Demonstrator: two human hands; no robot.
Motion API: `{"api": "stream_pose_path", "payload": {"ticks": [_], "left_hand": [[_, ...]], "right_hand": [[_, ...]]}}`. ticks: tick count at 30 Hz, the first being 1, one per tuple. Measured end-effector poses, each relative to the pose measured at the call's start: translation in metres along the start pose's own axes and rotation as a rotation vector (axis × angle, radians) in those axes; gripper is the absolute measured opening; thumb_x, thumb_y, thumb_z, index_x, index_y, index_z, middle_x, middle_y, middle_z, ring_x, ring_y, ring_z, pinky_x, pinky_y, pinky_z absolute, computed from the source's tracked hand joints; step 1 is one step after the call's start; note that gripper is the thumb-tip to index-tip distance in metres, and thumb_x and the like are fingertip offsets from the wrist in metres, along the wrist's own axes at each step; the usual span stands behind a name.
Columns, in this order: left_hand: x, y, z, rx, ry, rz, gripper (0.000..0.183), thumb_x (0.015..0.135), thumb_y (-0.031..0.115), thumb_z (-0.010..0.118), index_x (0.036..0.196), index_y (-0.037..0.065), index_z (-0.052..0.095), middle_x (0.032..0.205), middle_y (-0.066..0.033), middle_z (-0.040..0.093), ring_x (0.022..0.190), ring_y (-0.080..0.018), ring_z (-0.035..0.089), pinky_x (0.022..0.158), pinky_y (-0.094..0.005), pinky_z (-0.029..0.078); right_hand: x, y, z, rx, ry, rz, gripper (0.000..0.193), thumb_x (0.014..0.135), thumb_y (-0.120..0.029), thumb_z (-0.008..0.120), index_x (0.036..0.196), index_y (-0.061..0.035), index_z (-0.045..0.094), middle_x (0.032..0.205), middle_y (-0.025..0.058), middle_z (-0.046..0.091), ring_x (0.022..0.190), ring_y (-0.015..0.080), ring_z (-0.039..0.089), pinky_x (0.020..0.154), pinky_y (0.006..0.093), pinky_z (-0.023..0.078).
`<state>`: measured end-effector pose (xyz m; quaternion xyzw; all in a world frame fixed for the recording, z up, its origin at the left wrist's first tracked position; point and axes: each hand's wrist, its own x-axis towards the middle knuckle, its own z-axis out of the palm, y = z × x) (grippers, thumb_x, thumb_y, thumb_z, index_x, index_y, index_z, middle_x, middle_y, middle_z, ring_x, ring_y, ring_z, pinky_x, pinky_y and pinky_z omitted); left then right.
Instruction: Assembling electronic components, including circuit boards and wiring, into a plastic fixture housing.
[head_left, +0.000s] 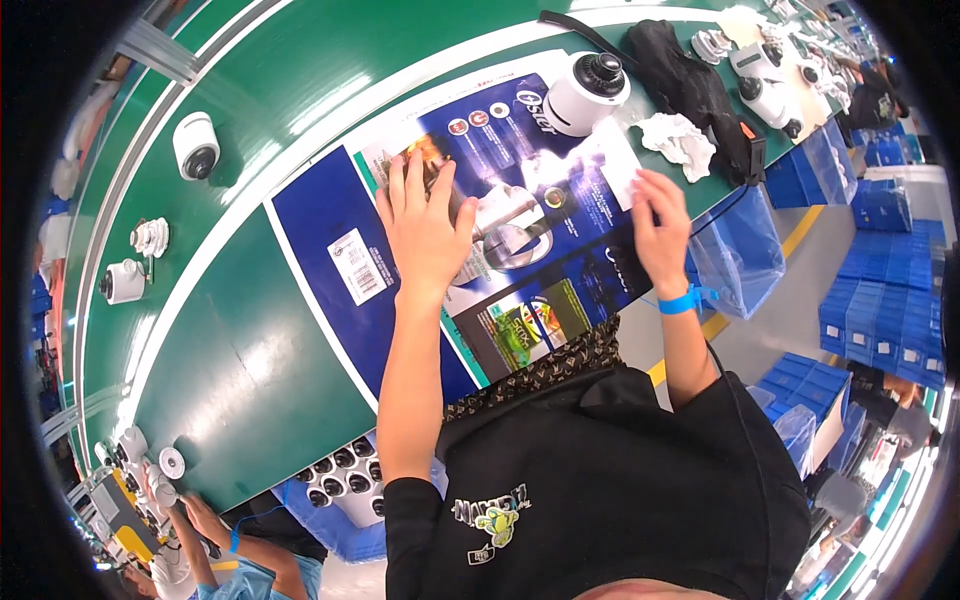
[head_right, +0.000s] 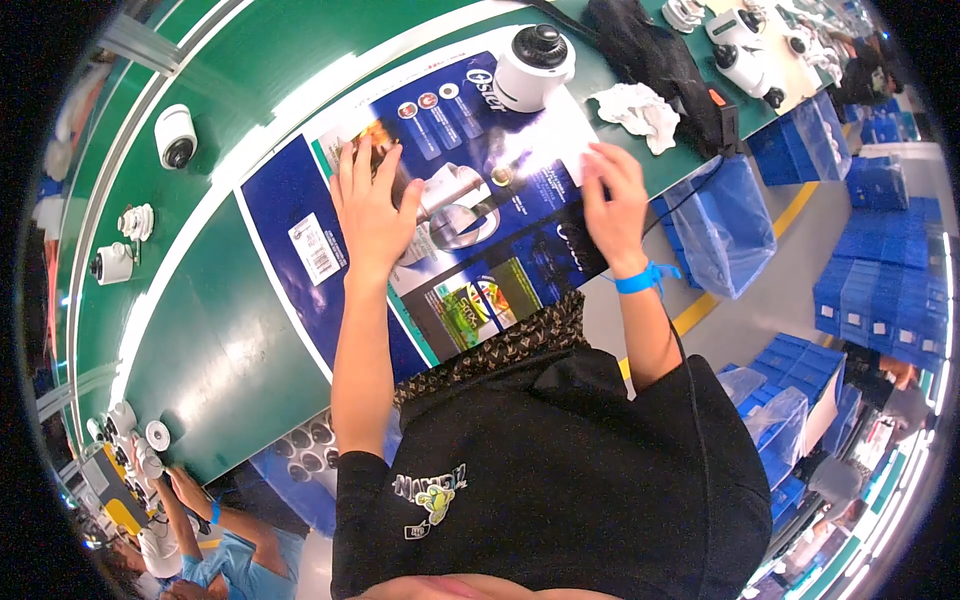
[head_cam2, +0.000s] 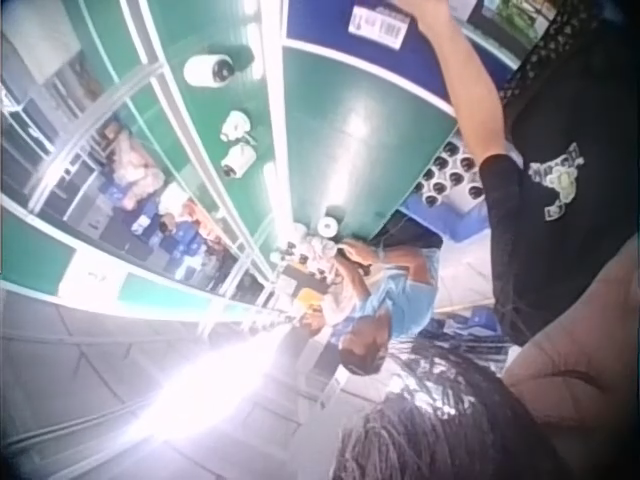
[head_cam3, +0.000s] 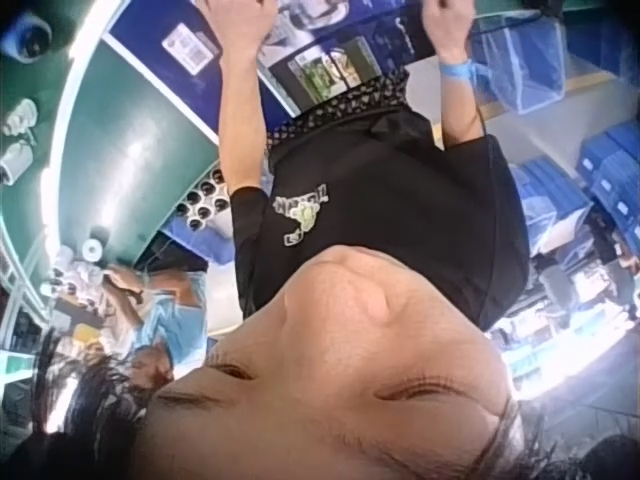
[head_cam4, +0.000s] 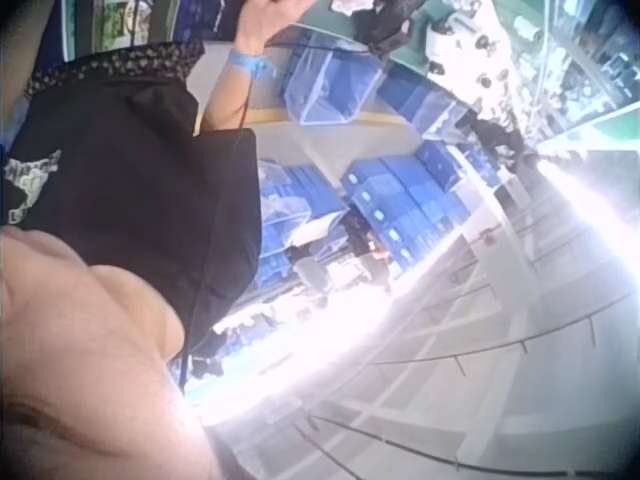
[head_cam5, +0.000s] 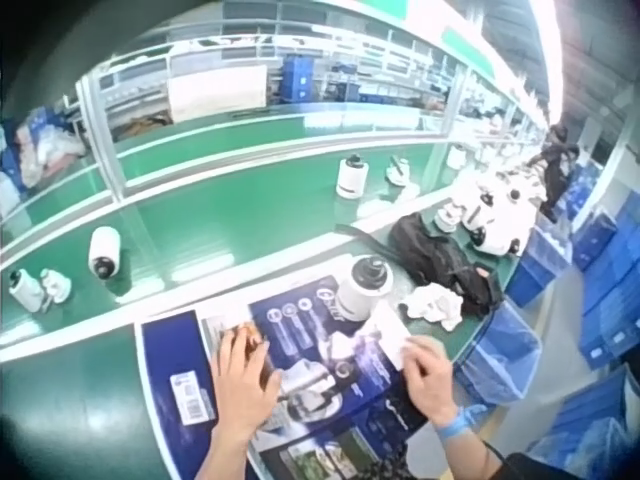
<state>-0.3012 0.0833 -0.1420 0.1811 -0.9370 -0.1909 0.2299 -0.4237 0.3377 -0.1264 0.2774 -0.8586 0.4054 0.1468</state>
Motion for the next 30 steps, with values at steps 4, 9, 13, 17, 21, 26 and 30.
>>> {"api": "stream_pose_path", "payload": {"ticks": [4, 9, 13, 17, 21, 26, 30], "left_hand": [[-0.001, 0.002, 0.005, 0.186, -0.124, -0.041, 0.051, 0.088, 0.041, 0.054, 0.131, 0.013, 0.052, 0.145, -0.015, 0.037, 0.137, -0.0312, 0.027, 0.108, -0.0577, 0.019], [0.001, 0.003, 0.008, 0.234, -0.089, -0.034, 0.051, 0.088, 0.041, 0.053, 0.131, 0.013, 0.052, 0.144, -0.0152, 0.038, 0.136, -0.0315, 0.03, 0.108, -0.0572, 0.02], [0.002, 0.004, 0.007, 0.228, -0.088, -0.038, 0.051, 0.088, 0.041, 0.053, 0.131, 0.013, 0.052, 0.144, -0.0153, 0.038, 0.136, -0.0316, 0.03, 0.108, -0.0569, 0.02], [0.002, 0.004, 0.008, 0.247, -0.104, -0.033, 0.05, 0.089, 0.04, 0.052, 0.131, 0.013, 0.051, 0.144, -0.0152, 0.037, 0.136, -0.0315, 0.029, 0.108, -0.057, 0.02], [0.004, 0.006, 0.009, 0.247, -0.117, -0.044, 0.051, 0.088, 0.039, 0.053, 0.132, 0.013, 0.05, 0.145, -0.0155, 0.036, 0.137, -0.0317, 0.028, 0.108, -0.0574, 0.019], [0.004, 0.007, 0.011, 0.24, -0.121, -0.046, 0.051, 0.088, 0.039, 0.053, 0.132, 0.013, 0.05, 0.145, -0.0153, 0.036, 0.137, -0.0316, 0.027, 0.108, -0.0577, 0.019], [0.005, 0.005, 0.01, 0.268, -0.147, -0.061, 0.054, 0.087, 0.041, 0.054, 0.132, 0.013, 0.05, 0.146, -0.0145, 0.035, 0.138, -0.0311, 0.027, 0.109, -0.0578, 0.018]], "right_hand": [[0.003, -0.014, 0.023, 0.027, -0.167, -0.234, 0.017, 0.078, 0.001, 0.065, 0.094, -0.0029, 0.066, 0.1, 0.0093, 0.065, 0.101, 0.0287, 0.059, 0.088, 0.0373, 0.047], [0.007, -0.002, 0.029, -0.09, -0.106, -0.244, 0.026, 0.077, -0.003, 0.067, 0.102, -0.002, 0.063, 0.111, 0.0117, 0.062, 0.108, 0.0317, 0.056, 0.09, 0.0393, 0.046], [0.005, -0.008, 0.028, -0.271, -0.268, -0.312, 0.041, 0.079, -0.024, 0.069, 0.115, -0.0048, 0.059, 0.127, 0.0139, 0.053, 0.12, 0.0334, 0.048, 0.099, 0.0439, 0.038], [0.004, -0.024, 0.028, -0.404, -0.539, -0.264, 0.073, 0.082, -0.056, 0.056, 0.136, -0.0082, 0.043, 0.145, 0.0244, 0.03, 0.136, 0.0403, 0.026, 0.106, 0.0606, 0.02], [-0.004, -0.042, 0.053, -0.465, -0.517, -0.259, 0.081, 0.083, -0.062, 0.051, 0.139, -0.006, 0.037, 0.146, 0.0314, 0.022, 0.138, 0.0444, 0.019, 0.1, 0.0721, 0.015], [-0.004, -0.044, 0.055, -0.469, -0.504, -0.237, 0.074, 0.085, -0.059, 0.05, 0.138, -0.0067, 0.041, 0.146, 0.0288, 0.023, 0.138, 0.0422, 0.018, 0.099, 0.0715, 0.016], [-0.002, -0.044, 0.055, -0.421, -0.501, -0.227, 0.07, 0.085, -0.058, 0.051, 0.137, -0.0113, 0.043, 0.148, 0.0203, 0.026, 0.138, 0.0414, 0.021, 0.099, 0.0714, 0.018]]}}
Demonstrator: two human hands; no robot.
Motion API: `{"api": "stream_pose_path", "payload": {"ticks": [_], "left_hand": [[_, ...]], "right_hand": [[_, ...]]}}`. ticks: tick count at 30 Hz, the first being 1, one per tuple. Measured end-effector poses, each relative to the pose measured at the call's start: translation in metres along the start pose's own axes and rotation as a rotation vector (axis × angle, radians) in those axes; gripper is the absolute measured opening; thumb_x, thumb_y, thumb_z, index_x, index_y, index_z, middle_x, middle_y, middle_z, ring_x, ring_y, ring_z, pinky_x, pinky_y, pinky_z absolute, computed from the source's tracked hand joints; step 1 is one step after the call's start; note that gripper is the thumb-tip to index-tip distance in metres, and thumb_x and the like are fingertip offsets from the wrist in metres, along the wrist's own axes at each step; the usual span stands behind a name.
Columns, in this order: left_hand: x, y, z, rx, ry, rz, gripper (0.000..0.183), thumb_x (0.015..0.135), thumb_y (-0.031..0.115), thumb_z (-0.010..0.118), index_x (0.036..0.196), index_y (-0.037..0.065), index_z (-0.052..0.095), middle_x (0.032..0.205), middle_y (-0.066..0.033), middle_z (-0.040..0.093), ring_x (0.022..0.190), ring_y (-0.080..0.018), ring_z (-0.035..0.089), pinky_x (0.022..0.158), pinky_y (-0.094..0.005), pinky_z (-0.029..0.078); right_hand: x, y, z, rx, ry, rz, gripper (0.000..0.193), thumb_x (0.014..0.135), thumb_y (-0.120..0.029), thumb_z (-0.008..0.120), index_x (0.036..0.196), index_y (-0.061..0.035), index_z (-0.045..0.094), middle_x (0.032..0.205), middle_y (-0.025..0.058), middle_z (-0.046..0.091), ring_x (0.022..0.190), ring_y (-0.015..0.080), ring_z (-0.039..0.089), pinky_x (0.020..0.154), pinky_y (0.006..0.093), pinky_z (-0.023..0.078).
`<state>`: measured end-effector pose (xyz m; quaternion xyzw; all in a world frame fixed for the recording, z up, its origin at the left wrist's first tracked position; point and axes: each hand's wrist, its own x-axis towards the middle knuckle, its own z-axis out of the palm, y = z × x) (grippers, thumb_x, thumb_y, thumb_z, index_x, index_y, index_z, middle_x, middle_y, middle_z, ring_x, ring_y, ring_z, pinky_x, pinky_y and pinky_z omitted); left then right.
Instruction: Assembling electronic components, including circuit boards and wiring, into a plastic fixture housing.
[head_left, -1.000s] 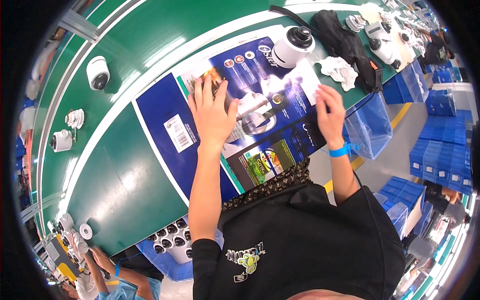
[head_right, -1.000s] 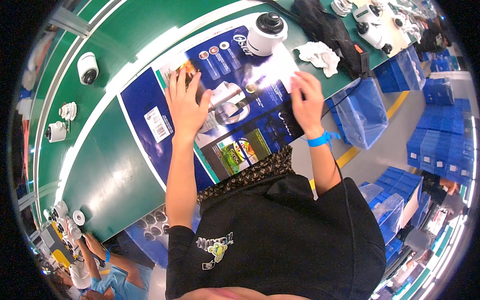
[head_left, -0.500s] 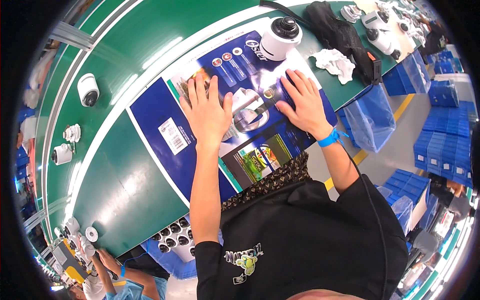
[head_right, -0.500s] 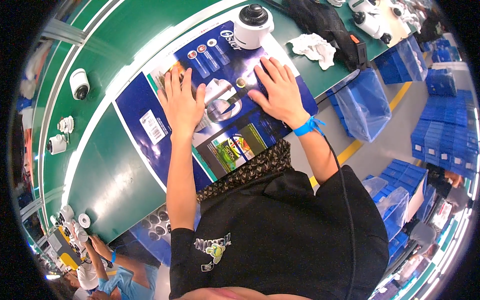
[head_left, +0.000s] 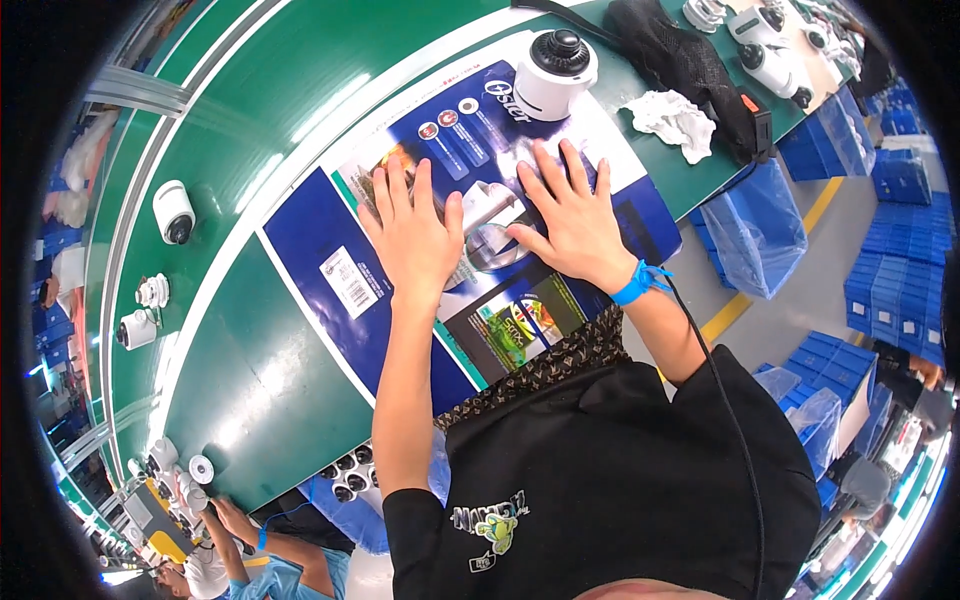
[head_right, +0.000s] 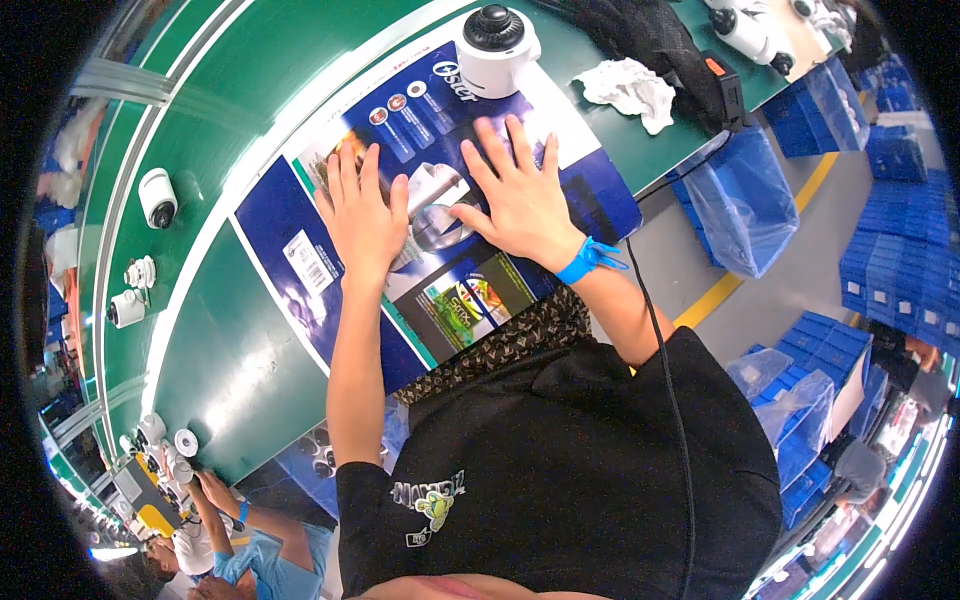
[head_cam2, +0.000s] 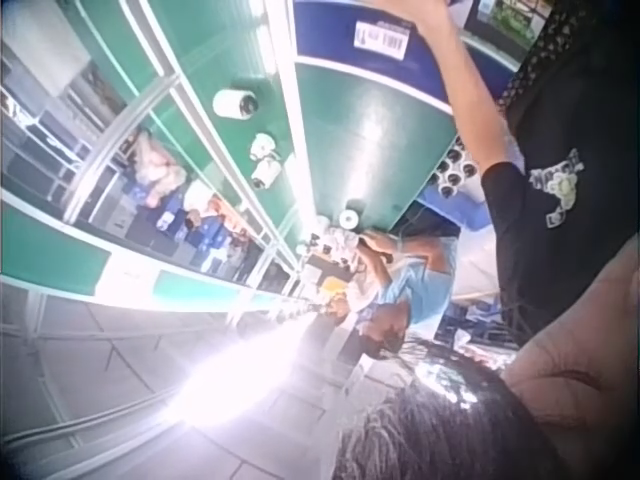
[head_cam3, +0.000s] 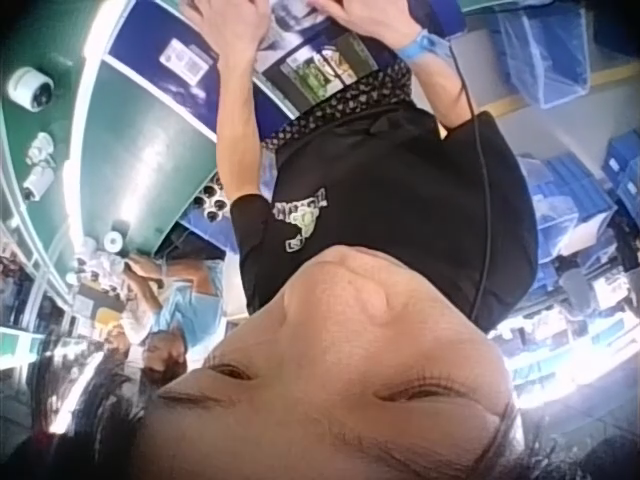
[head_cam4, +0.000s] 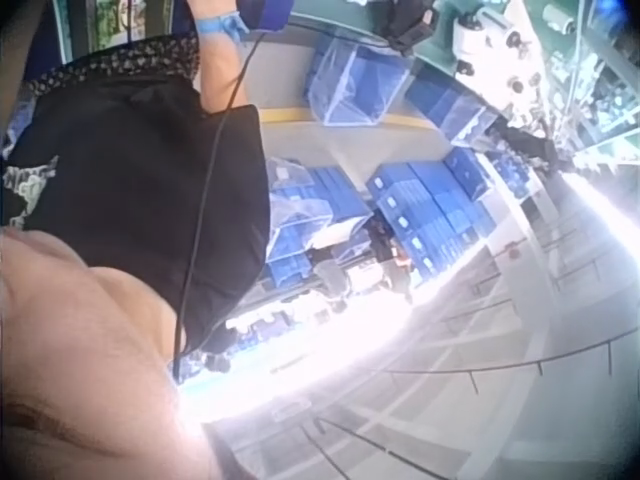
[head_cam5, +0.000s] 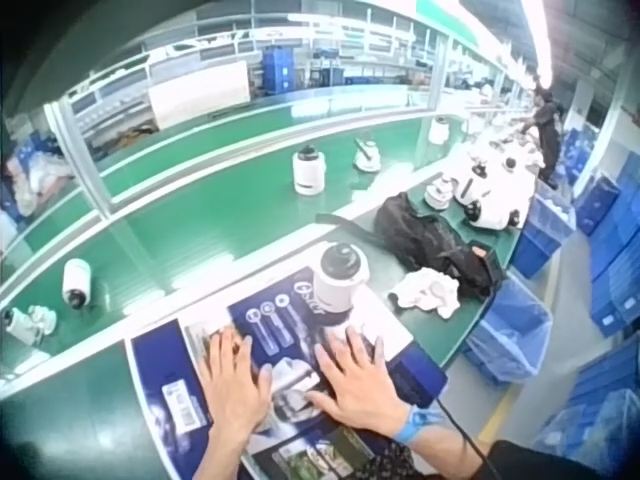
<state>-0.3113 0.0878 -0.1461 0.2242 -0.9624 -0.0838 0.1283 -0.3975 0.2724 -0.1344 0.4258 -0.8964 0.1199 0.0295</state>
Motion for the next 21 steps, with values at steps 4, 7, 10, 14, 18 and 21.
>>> {"api": "stream_pose_path", "payload": {"ticks": [4, 7, 10, 14, 18, 21], "left_hand": [[0.008, -0.008, -0.021, 0.009, -0.216, 0.045, 0.066, 0.083, 0.051, 0.058, 0.136, 0.014, 0.046, 0.149, -0.0135, 0.031, 0.14, -0.0317, 0.022, 0.109, -0.0603, 0.015], [0.013, -0.031, -0.033, 0.064, -0.076, 0.166, 0.075, 0.081, 0.057, 0.058, 0.141, 0.018, 0.039, 0.152, -0.0128, 0.023, 0.141, -0.0356, 0.015, 0.107, -0.0631, 0.016], [0.001, -0.061, -0.018, 0.084, -0.163, 0.086, 0.076, 0.081, 0.062, 0.053, 0.142, 0.018, 0.038, 0.153, -0.0135, 0.022, 0.141, -0.0355, 0.017, 0.106, -0.0639, 0.017], [-0.001, -0.058, -0.023, 0.118, -0.186, 0.056, 0.078, 0.08, 0.064, 0.053, 0.142, 0.019, 0.038, 0.153, -0.0133, 0.023, 0.141, -0.0382, 0.016, 0.104, -0.0672, 0.016], [0.002, -0.056, -0.023, 0.113, -0.191, 0.061, 0.083, 0.077, 0.068, 0.054, 0.142, 0.019, 0.039, 0.153, -0.013, 0.022, 0.14, -0.0403, 0.015, 0.103, -0.0701, 0.014], [0.001, -0.056, -0.021, 0.071, -0.172, 0.058, 0.083, 0.077, 0.068, 0.054, 0.141, 0.018, 0.039, 0.152, -0.013, 0.023, 0.14, -0.0401, 0.015, 0.103, -0.0698, 0.014]], "right_hand": [[0.001, 0.001, -0.002, -0.036, -0.018, 0.002, 0.061, 0.085, -0.052, 0.054, 0.137, -0.0203, 0.045, 0.15, 0.0041, 0.031, 0.135, 0.0385, 0.025, 0.1, 0.0688, 0.019], [0.001, 0.004, -0.005, -0.065, -0.026, 0.01, 0.063, 0.085, -0.053, 0.054, 0.137, -0.02, 0.044, 0.15, 0.0044, 0.031, 0.136, 0.0371, 0.024, 0.1, 0.0688, 0.019], [0.004, -0.003, -0.004, -0.047, -0.022, -0.005, 0.064, 0.083, -0.056, 0.053, 0.135, -0.0185, 0.048, 0.15, 0.0051, 0.03, 0.138, 0.0361, 0.022, 0.1, 0.0714, 0.018], [0.006, -0.008, -0.006, -0.051, -0.09, 0.016, 0.067, 0.082, -0.055, 0.056, 0.138, -0.0192, 0.045, 0.152, 0.0064, 0.027, 0.139, 0.0386, 0.019, 0.101, 0.0715, 0.015], [0.008, -0.008, -0.01, -0.063, -0.11, 0.02, 0.07, 0.081, -0.054, 0.058, 0.14, -0.019, 0.043, 0.153, 0.0049, 0.024, 0.14, 0.0369, 0.017, 0.101, 0.0706, 0.014], [0.007, -0.006, -0.005, -0.078, -0.1, 0.009, 0.071, 0.081, -0.054, 0.058, 0.14, -0.0177, 0.043, 0.152, 0.005, 0.026, 0.14, 0.0366, 0.018, 0.101, 0.0704, 0.014]]}}
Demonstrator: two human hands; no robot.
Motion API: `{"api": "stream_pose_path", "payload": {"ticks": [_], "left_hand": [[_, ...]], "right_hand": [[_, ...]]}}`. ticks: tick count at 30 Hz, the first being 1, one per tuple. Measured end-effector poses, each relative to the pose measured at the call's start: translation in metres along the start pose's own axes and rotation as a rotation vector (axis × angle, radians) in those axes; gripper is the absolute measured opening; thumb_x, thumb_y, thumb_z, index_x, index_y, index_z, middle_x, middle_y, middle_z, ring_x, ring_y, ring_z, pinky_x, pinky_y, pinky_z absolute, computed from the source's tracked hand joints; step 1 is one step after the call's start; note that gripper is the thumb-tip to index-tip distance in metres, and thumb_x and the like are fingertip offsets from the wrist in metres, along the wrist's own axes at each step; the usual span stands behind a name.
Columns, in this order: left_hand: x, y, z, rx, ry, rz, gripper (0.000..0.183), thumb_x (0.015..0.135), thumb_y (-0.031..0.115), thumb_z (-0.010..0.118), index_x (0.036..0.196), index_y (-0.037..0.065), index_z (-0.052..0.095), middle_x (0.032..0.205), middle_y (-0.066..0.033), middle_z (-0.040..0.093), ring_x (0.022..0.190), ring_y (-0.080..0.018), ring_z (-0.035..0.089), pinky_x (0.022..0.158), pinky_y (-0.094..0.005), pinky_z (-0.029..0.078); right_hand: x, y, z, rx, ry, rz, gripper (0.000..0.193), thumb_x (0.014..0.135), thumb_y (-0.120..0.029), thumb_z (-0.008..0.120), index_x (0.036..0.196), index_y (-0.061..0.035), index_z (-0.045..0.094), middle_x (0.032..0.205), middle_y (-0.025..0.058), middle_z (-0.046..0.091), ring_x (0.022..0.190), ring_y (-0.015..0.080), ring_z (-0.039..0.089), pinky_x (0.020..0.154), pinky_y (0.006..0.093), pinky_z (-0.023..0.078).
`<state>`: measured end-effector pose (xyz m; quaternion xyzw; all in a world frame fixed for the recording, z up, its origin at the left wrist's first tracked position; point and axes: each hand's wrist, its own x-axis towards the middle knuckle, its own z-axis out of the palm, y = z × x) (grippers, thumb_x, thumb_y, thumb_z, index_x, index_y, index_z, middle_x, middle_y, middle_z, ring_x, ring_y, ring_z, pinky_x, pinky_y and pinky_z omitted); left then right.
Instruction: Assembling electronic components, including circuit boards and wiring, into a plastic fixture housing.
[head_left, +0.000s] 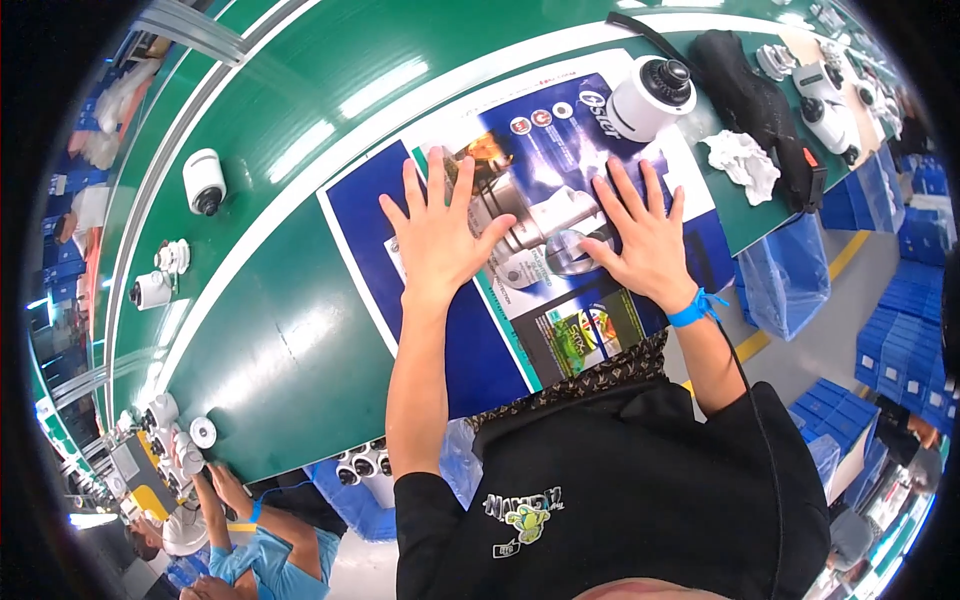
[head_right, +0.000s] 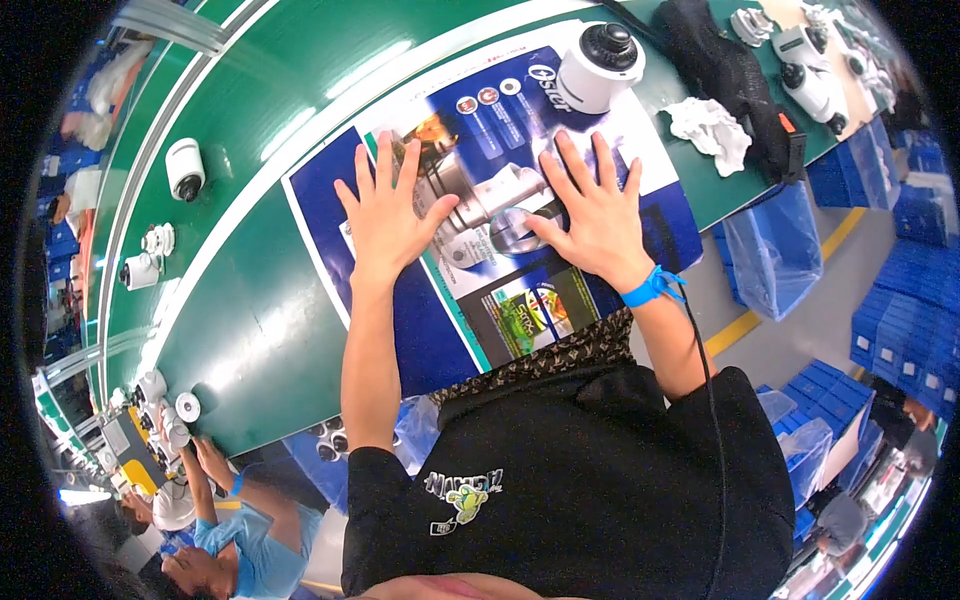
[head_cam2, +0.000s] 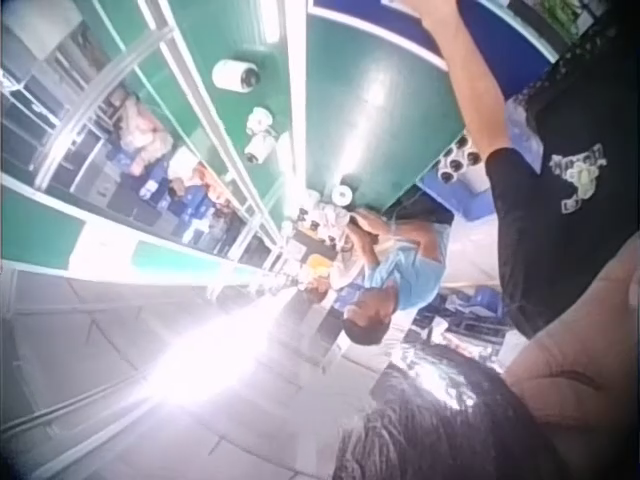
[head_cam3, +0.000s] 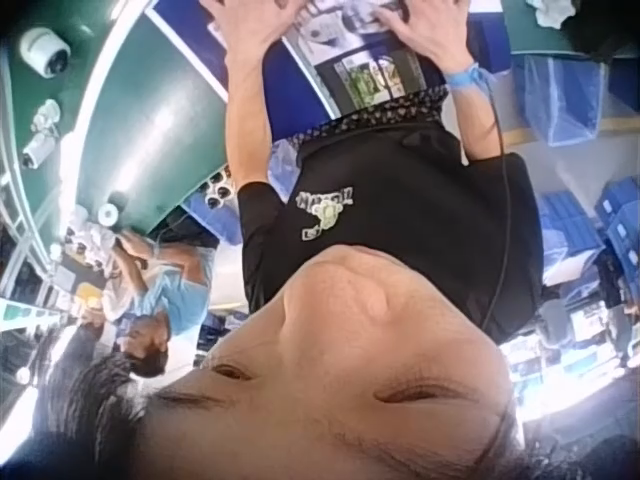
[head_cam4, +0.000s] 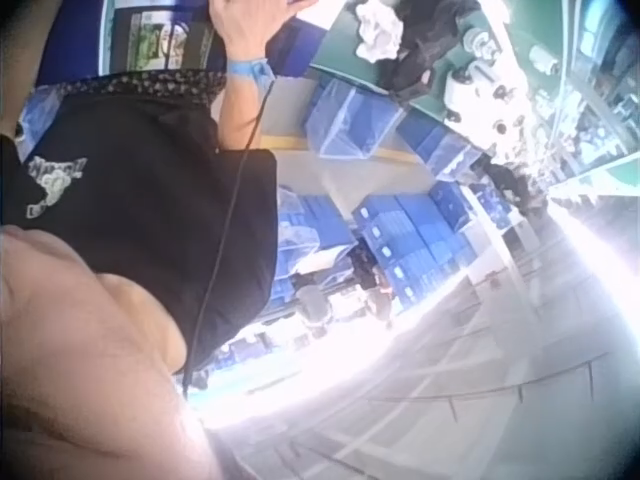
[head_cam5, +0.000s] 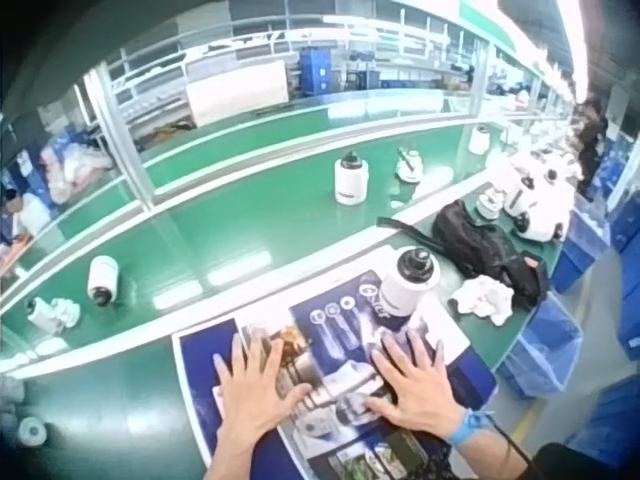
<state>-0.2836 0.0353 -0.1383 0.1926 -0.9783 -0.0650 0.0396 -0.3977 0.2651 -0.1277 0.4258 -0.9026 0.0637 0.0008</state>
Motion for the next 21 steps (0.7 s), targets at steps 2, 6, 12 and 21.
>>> {"api": "stream_pose_path", "payload": {"ticks": [2, 6, 12, 21], "left_hand": [[0.0017, 0.0015, 0.0005, 0.003, -0.013, -0.009, 0.083, 0.077, 0.068, 0.054, 0.141, 0.017, 0.039, 0.153, -0.0123, 0.023, 0.14, -0.0397, 0.015, 0.103, -0.0692, 0.015], [-0.001, 0.0007, -0.0066, 0.006, -0.026, -0.014, 0.084, 0.078, 0.07, 0.052, 0.142, 0.019, 0.038, 0.154, -0.0112, 0.021, 0.141, -0.0386, 0.014, 0.105, -0.0677, 0.014], [-0.0029, -0.0005, -0.0041, 0.006, -0.01, -0.021, 0.083, 0.077, 0.069, 0.053, 0.142, 0.019, 0.039, 0.153, -0.0114, 0.024, 0.141, -0.0365, 0.014, 0.105, -0.0671, 0.015], [-0.0025, -0.0048, -0.0016, -0.033, 0.02, -0.01, 0.076, 0.08, 0.065, 0.052, 0.14, 0.018, 0.042, 0.152, -0.0114, 0.025, 0.141, -0.0363, 0.015, 0.105, -0.0669, 0.014]], "right_hand": [[-0.0002, -0.0002, -0.0023, 0.007, 0.016, 0.003, 0.072, 0.08, -0.054, 0.058, 0.139, -0.0165, 0.043, 0.151, 0.0061, 0.028, 0.139, 0.0372, 0.02, 0.1, 0.0706, 0.016], [0.0008, -0.0029, -0.0032, -0.002, 0.015, -0.016, 0.07, 0.081, -0.054, 0.057, 0.137, -0.0147, 0.044, 0.151, 0.0065, 0.028, 0.139, 0.0372, 0.02, 0.099, 0.0713, 0.017], [-0.0021, -0.0032, 0.0, -0.008, 0.049, -0.008, 0.066, 0.082, -0.051, 0.058, 0.136, -0.0157, 0.045, 0.15, 0.0064, 0.03, 0.138, 0.0384, 0.022, 0.099, 0.0722, 0.017], [-0.0031, -0.0021, 0.0028, 0.035, 0.124, -0.001, 0.063, 0.081, -0.05, 0.06, 0.133, -0.0156, 0.049, 0.148, 0.0046, 0.034, 0.137, 0.0361, 0.025, 0.1, 0.0717, 0.018]]}}
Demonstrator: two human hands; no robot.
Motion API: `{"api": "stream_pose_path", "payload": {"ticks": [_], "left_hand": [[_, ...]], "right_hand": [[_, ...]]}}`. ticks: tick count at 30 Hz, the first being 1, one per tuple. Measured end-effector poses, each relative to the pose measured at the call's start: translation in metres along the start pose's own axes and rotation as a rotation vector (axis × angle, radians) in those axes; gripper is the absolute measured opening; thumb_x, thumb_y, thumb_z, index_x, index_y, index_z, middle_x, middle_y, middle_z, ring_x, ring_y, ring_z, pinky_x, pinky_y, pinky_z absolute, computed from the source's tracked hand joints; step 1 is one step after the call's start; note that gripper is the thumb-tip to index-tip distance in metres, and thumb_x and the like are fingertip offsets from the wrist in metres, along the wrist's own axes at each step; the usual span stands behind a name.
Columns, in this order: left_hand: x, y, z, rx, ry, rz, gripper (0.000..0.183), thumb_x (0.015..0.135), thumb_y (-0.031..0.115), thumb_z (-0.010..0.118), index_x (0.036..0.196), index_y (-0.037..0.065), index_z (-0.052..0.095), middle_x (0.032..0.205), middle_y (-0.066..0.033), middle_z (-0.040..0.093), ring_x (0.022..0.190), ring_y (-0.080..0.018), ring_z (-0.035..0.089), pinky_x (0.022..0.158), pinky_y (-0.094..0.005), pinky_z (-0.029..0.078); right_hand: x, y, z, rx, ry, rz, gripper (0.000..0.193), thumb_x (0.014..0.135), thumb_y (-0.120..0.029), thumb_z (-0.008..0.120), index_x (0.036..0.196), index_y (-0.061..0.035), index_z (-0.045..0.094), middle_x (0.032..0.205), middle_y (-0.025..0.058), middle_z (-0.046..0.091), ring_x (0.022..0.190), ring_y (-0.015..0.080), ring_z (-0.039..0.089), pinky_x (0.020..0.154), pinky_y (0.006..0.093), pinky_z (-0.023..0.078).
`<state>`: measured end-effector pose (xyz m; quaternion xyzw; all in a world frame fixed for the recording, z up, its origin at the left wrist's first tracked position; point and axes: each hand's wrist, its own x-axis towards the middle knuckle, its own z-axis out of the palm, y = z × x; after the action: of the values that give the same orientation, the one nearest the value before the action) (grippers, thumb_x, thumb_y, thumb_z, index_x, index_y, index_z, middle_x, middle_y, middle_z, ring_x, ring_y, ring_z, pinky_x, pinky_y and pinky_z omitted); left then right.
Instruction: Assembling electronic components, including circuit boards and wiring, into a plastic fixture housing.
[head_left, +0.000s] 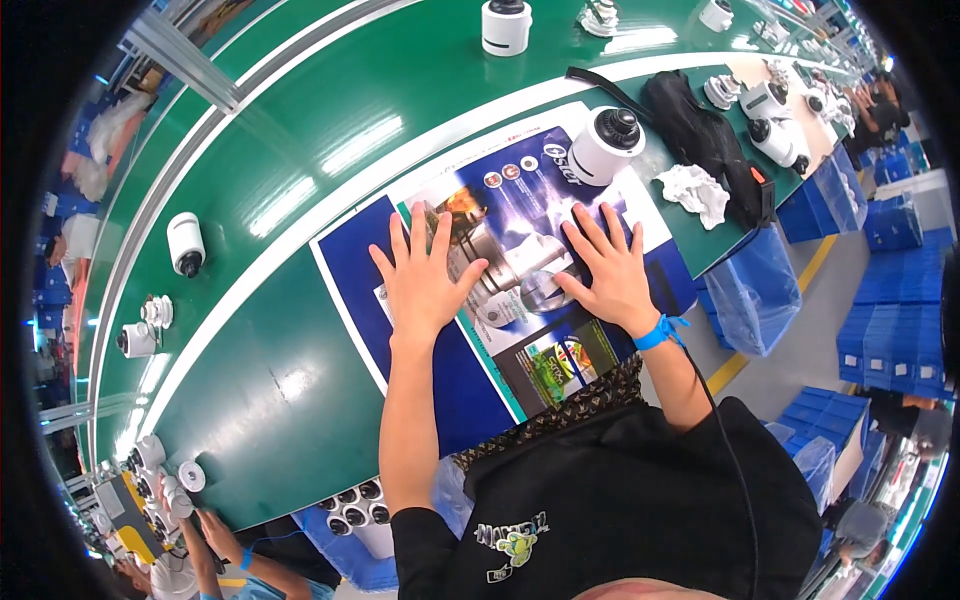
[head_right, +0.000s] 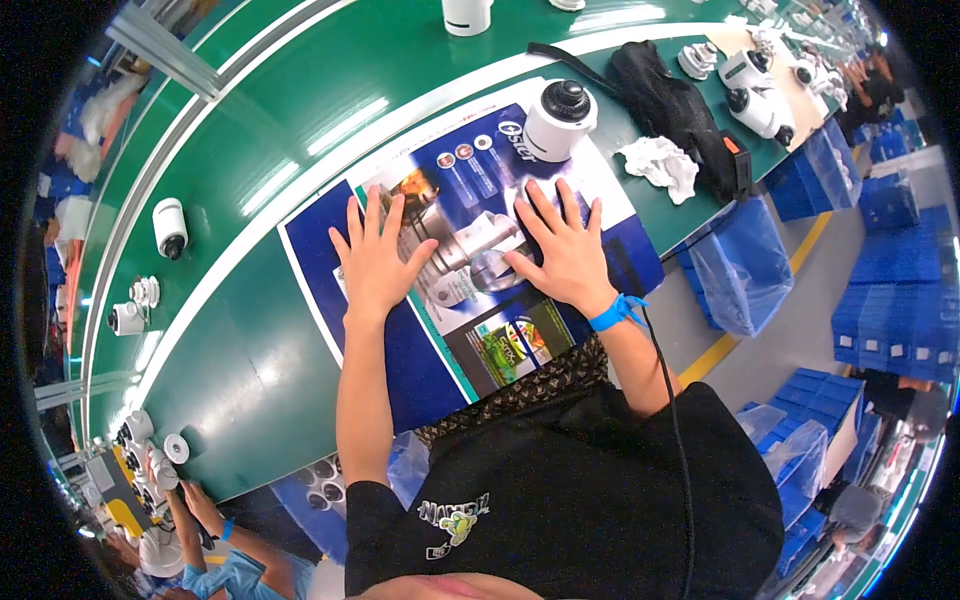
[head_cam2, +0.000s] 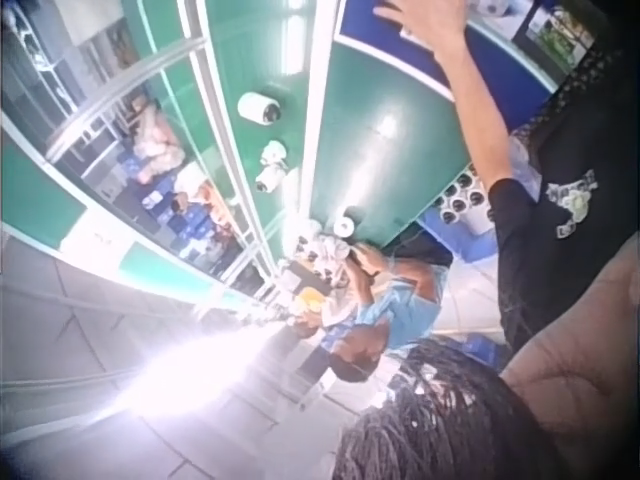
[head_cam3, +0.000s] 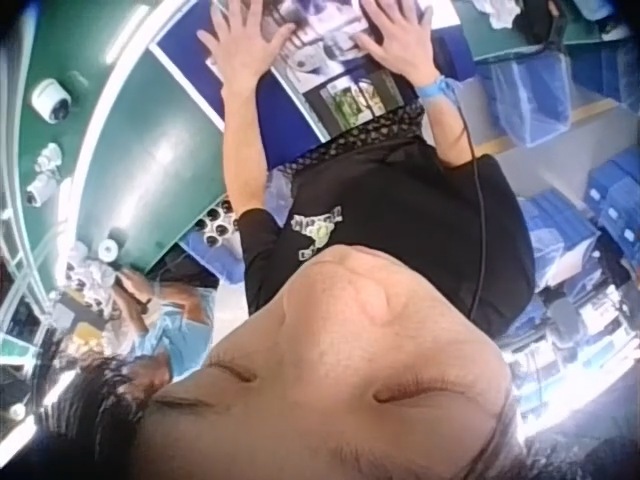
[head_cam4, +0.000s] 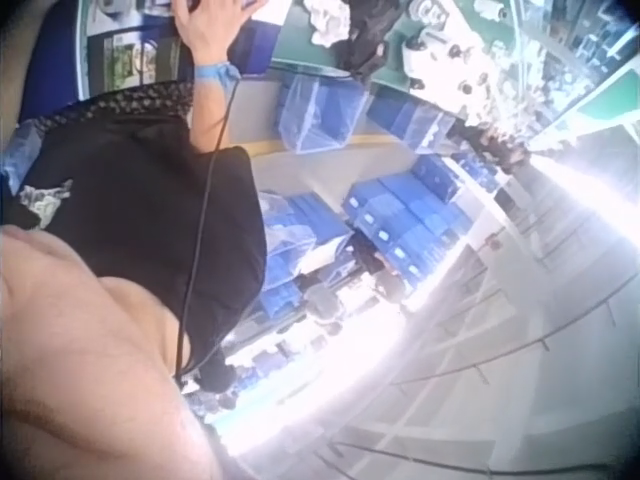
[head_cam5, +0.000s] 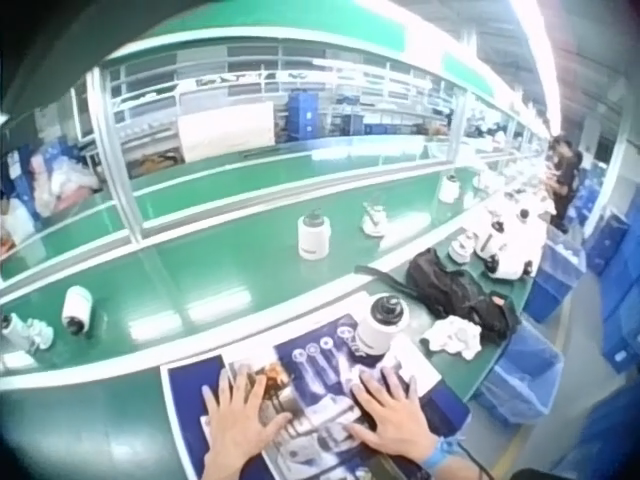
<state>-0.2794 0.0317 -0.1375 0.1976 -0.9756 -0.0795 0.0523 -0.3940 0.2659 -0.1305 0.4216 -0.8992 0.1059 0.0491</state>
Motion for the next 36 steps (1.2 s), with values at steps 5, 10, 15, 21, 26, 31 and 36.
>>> {"api": "stream_pose_path", "payload": {"ticks": [5, 10, 15, 21, 26, 31, 36], "left_hand": [[0.0, 0.0, -0.001, 0.0, -0.015, 0.007, 0.076, 0.081, 0.063, 0.054, 0.14, 0.016, 0.042, 0.152, -0.0117, 0.025, 0.141, -0.0369, 0.015, 0.105, -0.0671, 0.013], [0.002, 0.004, 0.002, -0.027, -0.014, 0.007, 0.074, 0.079, 0.058, 0.06, 0.138, 0.016, 0.044, 0.152, -0.0118, 0.025, 0.14, -0.0379, 0.017, 0.106, -0.0665, 0.012], [-0.001, 0.0, 0.003, -0.057, 0.083, 0.055, 0.061, 0.078, 0.046, 0.066, 0.128, 0.012, 0.053, 0.147, -0.0113, 0.035, 0.137, -0.0352, 0.026, 0.106, -0.0625, 0.018], [0.002, 0.006, 0.002, -0.042, 0.178, 0.142, 0.049, 0.078, 0.034, 0.066, 0.118, 0.007, 0.058, 0.137, -0.0139, 0.046, 0.128, -0.034, 0.04, 0.102, -0.053, 0.03], [0.016, 0.006, -0.004, -0.084, 0.157, 0.162, 0.051, 0.075, 0.029, 0.071, 0.118, 0.005, 0.057, 0.132, -0.0155, 0.049, 0.123, -0.0346, 0.044, 0.102, -0.0442, 0.033], [0.115, 0.026, -0.03, -0.231, 0.252, 0.151, 0.075, 0.074, 0.029, 0.075, 0.133, 0.0, 0.039, 0.138, -0.024, 0.036, 0.125, -0.0387, 0.039, 0.106, -0.0452, 0.03], [0.262, 0.024, -0.044, -0.266, 0.442, 0.05, 0.109, 0.065, 0.038, 0.083, 0.143, -0.001, 0.017, 0.145, -0.0259, 0.016, 0.134, -0.0382, 0.027, 0.108, -0.0442, 0.029]], "right_hand": [[0.0, 0.0, -0.003, 0.036, 0.021, 0.007, 0.062, 0.081, -0.05, 0.06, 0.131, -0.0154, 0.05, 0.147, 0.0044, 0.035, 0.136, 0.0353, 0.026, 0.1, 0.0713, 0.019], [-0.002, 0.005, -0.005, 0.066, 0.024, 0.034, 0.062, 0.081, -0.05, 0.06, 0.131, -0.0145, 0.051, 0.147, 0.0051, 0.036, 0.136, 0.0356, 0.027, 0.1, 0.0713, 0.019], [-0.001, 0.004, -0.004, 0.132, 0.028, 0.042, 0.063, 0.081, -0.05, 0.061, 0.131, -0.014, 0.05, 0.147, 0.0052, 0.035, 0.137, 0.0355, 0.025, 0.101, 0.0704, 0.018], [0.002, 0.018, -0.011, 0.26, 0.0, 0.052, 0.062, 0.078, -0.047, 0.066, 0.129, -0.0134, 0.052, 0.147, 0.0036, 0.035, 0.138, 0.0324, 0.025, 0.104, 0.0674, 0.017], [0.006, 0.022, -0.014, 0.312, -0.058, 0.049, 0.062, 0.078, -0.044, 0.065, 0.129, -0.0104, 0.051, 0.148, 0.0054, 0.033, 0.139, 0.0344, 0.022, 0.104, 0.0684, 0.014], [0.006, 0.025, -0.014, 0.319, -0.091, 0.067, 0.064, 0.079, -0.045, 0.063, 0.13, -0.0095, 0.05, 0.148, 0.0065, 0.033, 0.139, 0.036, 0.021, 0.104, 0.0685, 0.014], [0.007, 0.021, -0.015, 0.345, -0.091, 0.05, 0.064, 0.078, -0.046, 0.064, 0.129, -0.0086, 0.051, 0.148, 0.0081, 0.034, 0.139, 0.0368, 0.022, 0.103, 0.0692, 0.013]]}}
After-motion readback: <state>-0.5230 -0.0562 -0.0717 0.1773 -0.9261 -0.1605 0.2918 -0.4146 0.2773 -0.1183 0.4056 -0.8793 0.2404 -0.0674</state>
